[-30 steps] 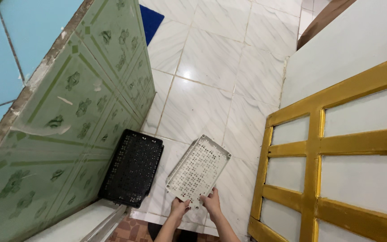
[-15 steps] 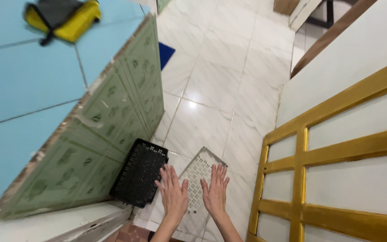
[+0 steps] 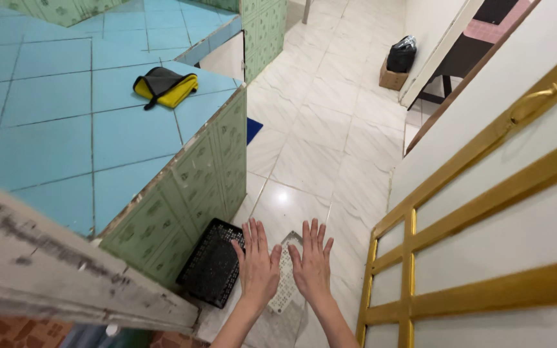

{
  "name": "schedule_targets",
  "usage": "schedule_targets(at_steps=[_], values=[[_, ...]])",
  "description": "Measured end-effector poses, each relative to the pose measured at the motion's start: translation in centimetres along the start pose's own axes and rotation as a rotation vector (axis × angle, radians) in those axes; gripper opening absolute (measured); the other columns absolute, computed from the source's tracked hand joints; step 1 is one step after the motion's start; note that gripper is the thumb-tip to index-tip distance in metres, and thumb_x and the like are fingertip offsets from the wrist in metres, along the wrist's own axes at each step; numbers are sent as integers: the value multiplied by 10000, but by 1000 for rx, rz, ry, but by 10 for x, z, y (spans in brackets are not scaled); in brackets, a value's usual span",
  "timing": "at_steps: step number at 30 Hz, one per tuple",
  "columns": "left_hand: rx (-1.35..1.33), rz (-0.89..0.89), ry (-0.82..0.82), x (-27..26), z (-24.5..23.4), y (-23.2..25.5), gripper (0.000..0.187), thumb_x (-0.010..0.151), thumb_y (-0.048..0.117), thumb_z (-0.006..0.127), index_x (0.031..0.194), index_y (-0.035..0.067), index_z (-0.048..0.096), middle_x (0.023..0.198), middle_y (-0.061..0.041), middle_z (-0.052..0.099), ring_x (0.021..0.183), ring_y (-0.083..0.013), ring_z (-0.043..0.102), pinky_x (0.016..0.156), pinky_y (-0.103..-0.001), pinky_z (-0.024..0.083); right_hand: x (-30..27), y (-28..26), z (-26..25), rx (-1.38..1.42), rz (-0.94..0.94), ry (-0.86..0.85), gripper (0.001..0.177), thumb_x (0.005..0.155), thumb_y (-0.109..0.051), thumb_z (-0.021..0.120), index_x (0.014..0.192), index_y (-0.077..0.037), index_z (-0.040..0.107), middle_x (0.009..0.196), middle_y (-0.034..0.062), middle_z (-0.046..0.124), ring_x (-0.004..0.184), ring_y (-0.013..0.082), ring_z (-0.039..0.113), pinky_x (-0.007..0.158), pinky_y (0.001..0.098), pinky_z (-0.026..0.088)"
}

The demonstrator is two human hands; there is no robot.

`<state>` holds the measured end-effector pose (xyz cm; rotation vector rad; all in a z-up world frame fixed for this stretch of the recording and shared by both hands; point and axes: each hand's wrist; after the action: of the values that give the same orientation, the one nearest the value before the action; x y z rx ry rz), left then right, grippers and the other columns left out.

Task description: The person picks up a white plastic tray from the floor and wipes it with a yellow cloth. They clean the tray's surface and edges thoroughly, rotating it to reach all sides.

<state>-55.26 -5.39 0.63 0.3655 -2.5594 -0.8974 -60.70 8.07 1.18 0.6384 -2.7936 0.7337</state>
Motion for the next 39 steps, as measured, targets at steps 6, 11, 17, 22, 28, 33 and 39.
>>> schedule_targets(at_steps=[6, 11, 17, 22, 28, 33, 39], values=[[-36, 26, 30, -20, -41, 17, 742, 1062, 397, 406, 1597, -53, 157, 1697, -220, 126, 1578, -375, 55, 1219, -616, 1, -21, -23, -33, -4, -46, 6, 704, 1036, -386, 496, 1605, -56, 249, 1699, 173, 167, 1578, 369, 61, 1230, 585, 49], [-51, 47, 37, -27, -58, 23, 735, 1065, 393, 407, 1595, -59, 174, 1698, -222, 133, 1579, -377, 59, 1225, -613, 0, -32, -38, -44, 6, -52, 14, 692, 1044, -384, 494, 1609, -61, 257, 1701, 171, 172, 1581, 369, 64, 1234, 583, 42], [-24, 67, 48, 11, -69, 5, 746, 1082, 443, 359, 1599, -57, 160, 1709, -207, 119, 1592, -358, 38, 1242, -600, -23, -29, -47, -40, 12, -30, 13, 698, 1035, -391, 499, 1609, -73, 261, 1697, 161, 193, 1578, 365, 90, 1239, 569, 52], [121, 57, 129, 106, -84, -38, 782, 1073, 494, 338, 1615, -31, 135, 1713, -183, 73, 1579, -319, -16, 1237, -573, -68, -21, -57, -27, 34, -6, 7, 671, 1032, -395, 515, 1587, -70, 321, 1687, 161, 222, 1570, 374, 116, 1237, 553, 66], [142, -81, 222, 251, -106, -98, 612, 1025, 363, 479, 1485, -40, 443, 1606, -221, 372, 1537, -367, 218, 1252, -594, 54, -19, -71, -17, 131, 69, -5, 422, 971, -328, 637, 1314, -83, 660, 1474, 186, 571, 1374, 334, 526, 1210, 513, 246], [232, -144, 269, 341, -84, -165, 543, 975, 230, 561, 1433, -57, 506, 1539, -227, 461, 1491, -383, 313, 1226, -615, 132, -35, -40, 16, 284, 340, 3, 316, 907, -254, 693, 1184, -108, 737, 1094, 120, 789, 1055, 241, 764, 899, 356, 572], [405, -150, 302, 408, -53, -231, 518, 949, 98, 543, 1440, -63, 514, 1536, -217, 481, 1491, -376, 344, 1229, -600, 161, -57, 48, 67, 295, 417, 73, 287, 830, -163, 765, 1114, -121, 774, 980, 106, 824, 882, 212, 827, 779, 341, 620]])
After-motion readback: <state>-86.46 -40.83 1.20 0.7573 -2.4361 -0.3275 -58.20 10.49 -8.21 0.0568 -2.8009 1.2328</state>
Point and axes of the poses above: each hand's wrist, its own x-axis towards the middle knuckle, its own z-axis out of the palm, y = z × x
